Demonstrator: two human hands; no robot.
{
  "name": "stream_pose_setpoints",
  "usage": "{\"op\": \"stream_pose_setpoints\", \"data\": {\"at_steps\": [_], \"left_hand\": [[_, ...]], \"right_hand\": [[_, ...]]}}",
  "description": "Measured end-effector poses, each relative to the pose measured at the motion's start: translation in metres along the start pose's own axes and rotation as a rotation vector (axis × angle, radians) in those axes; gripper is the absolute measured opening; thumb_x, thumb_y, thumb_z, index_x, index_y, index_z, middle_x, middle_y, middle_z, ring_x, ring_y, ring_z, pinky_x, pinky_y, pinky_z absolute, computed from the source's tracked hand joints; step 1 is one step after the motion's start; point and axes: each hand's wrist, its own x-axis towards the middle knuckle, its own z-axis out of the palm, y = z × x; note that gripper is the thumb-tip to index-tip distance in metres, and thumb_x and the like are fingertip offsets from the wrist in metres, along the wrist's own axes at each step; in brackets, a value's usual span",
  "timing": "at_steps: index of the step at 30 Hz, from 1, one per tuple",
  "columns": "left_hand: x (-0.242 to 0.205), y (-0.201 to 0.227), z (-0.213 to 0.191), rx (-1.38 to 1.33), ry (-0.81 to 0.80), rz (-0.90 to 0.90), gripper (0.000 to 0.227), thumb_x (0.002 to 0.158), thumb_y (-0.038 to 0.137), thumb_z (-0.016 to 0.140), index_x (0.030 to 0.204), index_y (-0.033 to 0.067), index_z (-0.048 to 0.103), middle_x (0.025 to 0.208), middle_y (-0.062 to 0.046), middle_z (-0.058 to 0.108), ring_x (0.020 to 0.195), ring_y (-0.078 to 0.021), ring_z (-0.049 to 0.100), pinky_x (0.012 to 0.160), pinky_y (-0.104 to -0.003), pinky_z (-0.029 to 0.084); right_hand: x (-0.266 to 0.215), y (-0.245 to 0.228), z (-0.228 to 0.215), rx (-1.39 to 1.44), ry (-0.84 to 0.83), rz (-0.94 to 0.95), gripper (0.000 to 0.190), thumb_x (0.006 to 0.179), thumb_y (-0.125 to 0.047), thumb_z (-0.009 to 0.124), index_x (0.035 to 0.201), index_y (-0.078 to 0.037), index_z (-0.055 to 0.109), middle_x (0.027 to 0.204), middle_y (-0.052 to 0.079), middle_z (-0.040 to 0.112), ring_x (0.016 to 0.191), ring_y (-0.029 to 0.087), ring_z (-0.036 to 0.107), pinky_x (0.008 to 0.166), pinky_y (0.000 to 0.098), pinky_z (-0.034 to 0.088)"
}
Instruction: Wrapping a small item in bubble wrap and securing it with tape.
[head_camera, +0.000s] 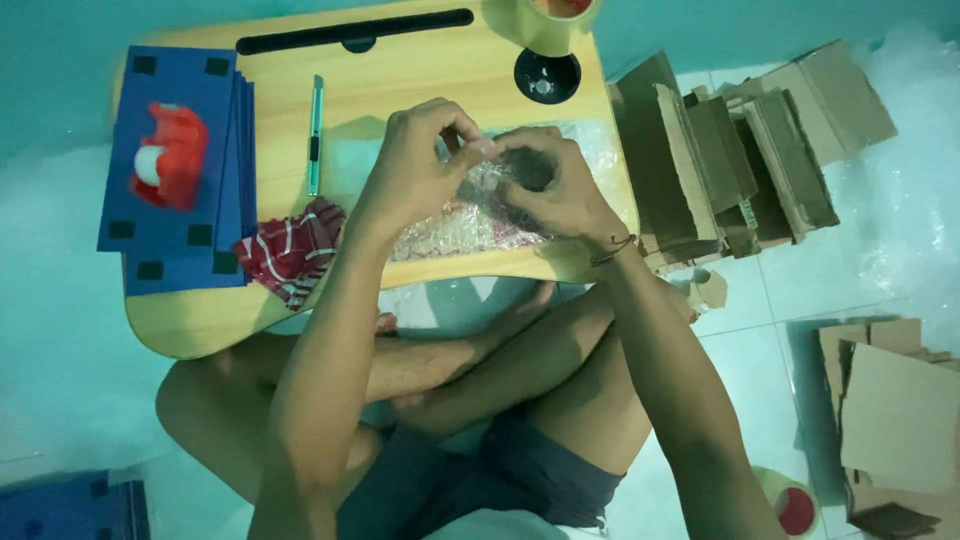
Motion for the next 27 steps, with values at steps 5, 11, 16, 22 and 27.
{"op": "stream_pose_setpoints", "data": {"at_steps": [5,11,16,22,27], "left_hand": [[-0.009,-0.003,-0.002,-0.078,-0.011,-0.011,0.018,0.086,0.006,0.083,0.096,-0.0009,0.070,0.082,-0.006,0.070,0.070,-0.0141,0.058,0.065,-0.027,0.049],[-0.010,0.000,-0.001,-0.124,-0.006,-0.026,0.031,0.084,-0.010,0.076,0.112,-0.0011,0.068,0.080,-0.003,0.064,0.068,-0.0115,0.052,0.065,-0.025,0.043],[-0.014,0.004,0.001,-0.120,-0.018,0.028,0.027,0.090,-0.011,0.067,0.114,-0.0017,0.062,0.080,-0.005,0.062,0.067,-0.0141,0.052,0.062,-0.028,0.043],[-0.018,0.015,0.006,-0.108,-0.024,0.039,0.034,0.091,-0.015,0.059,0.117,0.0028,0.048,0.088,-0.006,0.058,0.075,-0.0161,0.063,0.064,-0.032,0.050],[-0.016,0.003,0.000,-0.136,0.211,0.084,0.015,0.104,0.003,0.054,0.117,0.0099,0.051,0.099,-0.003,0.050,0.083,-0.0150,0.050,0.073,-0.031,0.045]], "right_hand": [[0.005,-0.012,-0.001,-0.005,-0.027,-0.041,0.037,0.077,-0.004,0.077,0.113,-0.002,0.071,0.111,0.012,0.071,0.102,0.025,0.061,0.098,0.0364,0.046],[0.003,-0.004,0.000,-0.092,-0.034,-0.046,0.039,0.074,-0.009,0.077,0.113,-0.006,0.074,0.114,0.011,0.070,0.109,0.027,0.056,0.103,0.0379,0.041],[0.004,-0.003,0.002,-0.054,-0.034,-0.098,0.032,0.078,-0.008,0.075,0.110,-0.004,0.078,0.110,0.009,0.075,0.109,0.025,0.060,0.108,0.0395,0.039],[0.003,-0.011,0.008,-0.043,0.082,-0.009,0.015,0.085,-0.006,0.082,0.097,0.000,0.078,0.087,0.009,0.069,0.088,0.021,0.059,0.084,0.0308,0.049],[0.004,-0.024,0.004,-0.063,-0.001,0.020,0.052,0.082,-0.007,0.084,0.127,0.011,0.066,0.073,0.004,0.072,0.070,0.013,0.058,0.077,0.0240,0.047]]}}
